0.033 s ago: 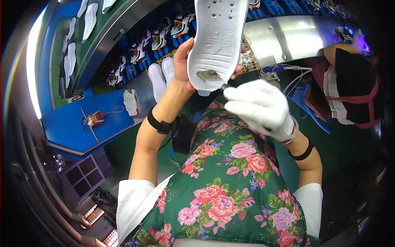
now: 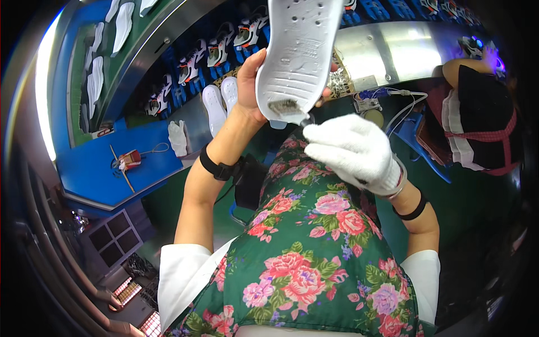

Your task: Applying glue or primer to the bottom of shoe soles using a brush at a manufacturing station.

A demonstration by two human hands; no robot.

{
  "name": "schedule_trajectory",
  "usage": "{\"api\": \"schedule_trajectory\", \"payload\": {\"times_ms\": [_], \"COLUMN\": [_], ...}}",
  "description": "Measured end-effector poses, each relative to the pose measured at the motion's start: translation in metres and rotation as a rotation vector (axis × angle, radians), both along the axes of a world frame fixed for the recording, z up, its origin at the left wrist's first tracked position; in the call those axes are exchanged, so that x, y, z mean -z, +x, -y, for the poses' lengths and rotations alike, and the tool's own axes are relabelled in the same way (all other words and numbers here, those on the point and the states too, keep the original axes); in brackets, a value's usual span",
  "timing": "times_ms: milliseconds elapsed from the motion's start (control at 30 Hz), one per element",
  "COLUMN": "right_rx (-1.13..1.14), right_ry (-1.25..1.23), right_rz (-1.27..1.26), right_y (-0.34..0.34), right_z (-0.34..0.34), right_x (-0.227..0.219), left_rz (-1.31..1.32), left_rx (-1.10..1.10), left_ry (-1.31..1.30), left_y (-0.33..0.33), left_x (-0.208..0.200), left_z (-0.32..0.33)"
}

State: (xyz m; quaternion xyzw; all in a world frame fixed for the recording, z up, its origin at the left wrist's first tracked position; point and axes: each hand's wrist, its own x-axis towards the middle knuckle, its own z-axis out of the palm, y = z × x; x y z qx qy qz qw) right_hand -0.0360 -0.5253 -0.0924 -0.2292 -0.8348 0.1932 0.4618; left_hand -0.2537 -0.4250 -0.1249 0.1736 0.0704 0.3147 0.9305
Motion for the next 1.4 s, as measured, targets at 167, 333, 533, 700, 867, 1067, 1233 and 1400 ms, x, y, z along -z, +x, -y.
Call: {"api": "schedule_trajectory", "payload": {"times_ms": [167, 333, 533, 700, 867, 1067, 1233, 1400], "right_rx": [-0.171, -0.016, -0.129, 0.025, 0.145, 0.034, 0.239, 0.412], "right_ry": [-0.354, -0.172, -0.433, -0.409, -0.529, -0.817, -0.376, 0.034], "right_rz": [-0.201, -0.086, -0.294, -0.202, -0.347, -0.474, -0.108, 0.043], "right_y": [-0.002, 0.006, -0.004, -0.009, -0.003, 0.018, 0.039, 0.049], "right_z": [0.004, -0.003, 0.006, 0.001, -0.002, -0.017, -0.051, -0.077], "right_x": [-0.010, -0.014, -0.004, -0.007, 0.006, 0.000, -0.013, -0.020], "left_rz": [-0.094, -0.209, -0.247, -0.130, 0.094, -0.096, -0.096, 0.021], "left_rx": [0.018, 0.079, 0.005, -0.089, -0.006, -0.148, -0.071, -0.001], "left_ry": [0.107, 0.221, 0.249, 0.050, -0.090, -0.304, -0.259, -0.343], "left_y": [-0.003, -0.003, -0.001, 0.006, 0.002, 0.009, 0.016, 0.019], "left_x": [-0.007, -0.008, -0.006, -0.003, 0.012, 0.020, 0.025, 0.021], "left_z": [-0.003, -0.003, -0.003, -0.002, -0.003, 0.014, 0.034, 0.045]}}
